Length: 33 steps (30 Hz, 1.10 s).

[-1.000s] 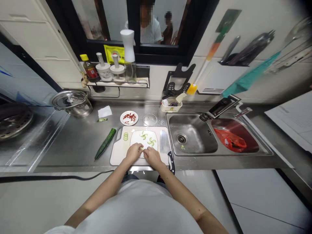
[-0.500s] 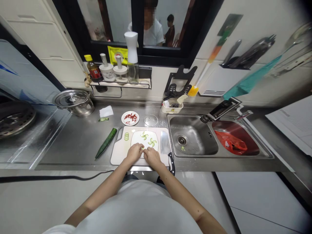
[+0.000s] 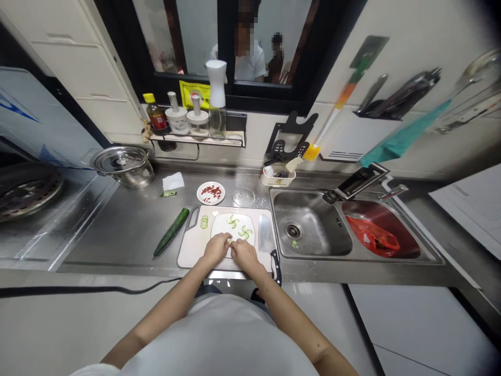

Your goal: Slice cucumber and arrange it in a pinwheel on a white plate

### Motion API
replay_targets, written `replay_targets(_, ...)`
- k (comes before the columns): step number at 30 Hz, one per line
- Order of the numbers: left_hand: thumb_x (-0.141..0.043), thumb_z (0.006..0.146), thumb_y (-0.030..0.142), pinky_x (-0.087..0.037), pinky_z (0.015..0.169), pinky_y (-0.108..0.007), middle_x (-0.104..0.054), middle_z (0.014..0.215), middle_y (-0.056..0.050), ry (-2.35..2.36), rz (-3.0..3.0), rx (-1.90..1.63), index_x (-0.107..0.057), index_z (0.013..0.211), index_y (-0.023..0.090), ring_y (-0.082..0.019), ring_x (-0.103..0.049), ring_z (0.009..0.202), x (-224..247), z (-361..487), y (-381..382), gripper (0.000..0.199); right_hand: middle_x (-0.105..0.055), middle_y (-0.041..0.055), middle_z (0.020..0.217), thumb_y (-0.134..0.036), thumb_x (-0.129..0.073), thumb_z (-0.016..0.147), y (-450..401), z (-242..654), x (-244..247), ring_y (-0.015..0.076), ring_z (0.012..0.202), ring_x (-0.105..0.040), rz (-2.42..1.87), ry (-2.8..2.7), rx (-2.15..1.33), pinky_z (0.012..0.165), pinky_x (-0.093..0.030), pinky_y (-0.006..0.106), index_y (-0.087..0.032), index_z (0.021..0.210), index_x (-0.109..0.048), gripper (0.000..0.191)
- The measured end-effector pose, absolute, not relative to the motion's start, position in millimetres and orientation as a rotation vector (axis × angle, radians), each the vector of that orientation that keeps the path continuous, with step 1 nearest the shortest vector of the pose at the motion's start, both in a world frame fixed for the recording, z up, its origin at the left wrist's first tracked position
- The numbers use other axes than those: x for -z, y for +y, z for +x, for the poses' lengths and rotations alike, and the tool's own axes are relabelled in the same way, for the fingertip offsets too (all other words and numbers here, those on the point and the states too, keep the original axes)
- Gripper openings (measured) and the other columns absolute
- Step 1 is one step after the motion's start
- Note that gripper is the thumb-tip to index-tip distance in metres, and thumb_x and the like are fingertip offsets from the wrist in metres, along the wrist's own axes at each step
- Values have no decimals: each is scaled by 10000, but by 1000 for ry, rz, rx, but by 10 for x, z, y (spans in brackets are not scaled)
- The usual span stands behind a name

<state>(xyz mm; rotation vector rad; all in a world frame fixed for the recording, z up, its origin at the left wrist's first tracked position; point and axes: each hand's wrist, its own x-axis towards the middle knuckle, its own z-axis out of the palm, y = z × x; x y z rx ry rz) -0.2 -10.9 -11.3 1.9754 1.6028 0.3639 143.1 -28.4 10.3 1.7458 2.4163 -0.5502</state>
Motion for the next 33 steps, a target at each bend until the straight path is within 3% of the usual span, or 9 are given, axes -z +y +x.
replay_targets(10, -496, 853, 236, -422, 756, -265, -676, 859, -31, 1880, 1670, -741, -656, 997, 204, -172, -609, 814, 115, -183, -73, 217, -629, 80, 1029, -190, -402, 921, -248, 1413, -116, 190, 943, -558, 1733, 2380, 553, 717, -381, 258, -212, 1053, -631, 265)
replay_targets(15, -541, 831, 301, -391, 814, -327, -693, 941, -58, 2237, 1417, -655, -623, 1064, 227, -239, -612, 938, 106, -436, 15, 259, -641, 71, 1052, -202, -419, 915, -246, 1442, -124, 183, 959, -561, 1806, 2391, 633, 744, -368, 255, -202, 1050, -624, 246)
replay_targets(21, -519, 843, 447, -328, 920, -473, -678, 1069, -140, 2328, 1398, -494, -617, 1115, 198, -336, -567, 1057, 129, -589, 121, 381, -656, 60, 1057, -231, -413, 932, -251, 1492, -119, 170, 964, -564, 1945, 2454, 711, 773, -356, 247, -198, 1092, -610, 257)
replay_targets(33, -527, 843, 436, -315, 940, -484, -659, 1113, -161, 2379, 1416, -421, -644, 1071, 185, -330, -562, 1068, 211, -558, 222, 359, -662, 44, 967, -222, -414, 941, -268, 1583, -116, 148, 891, -559, 2041, 2479, 750, 736, -345, 220, -187, 1008, -639, 237)
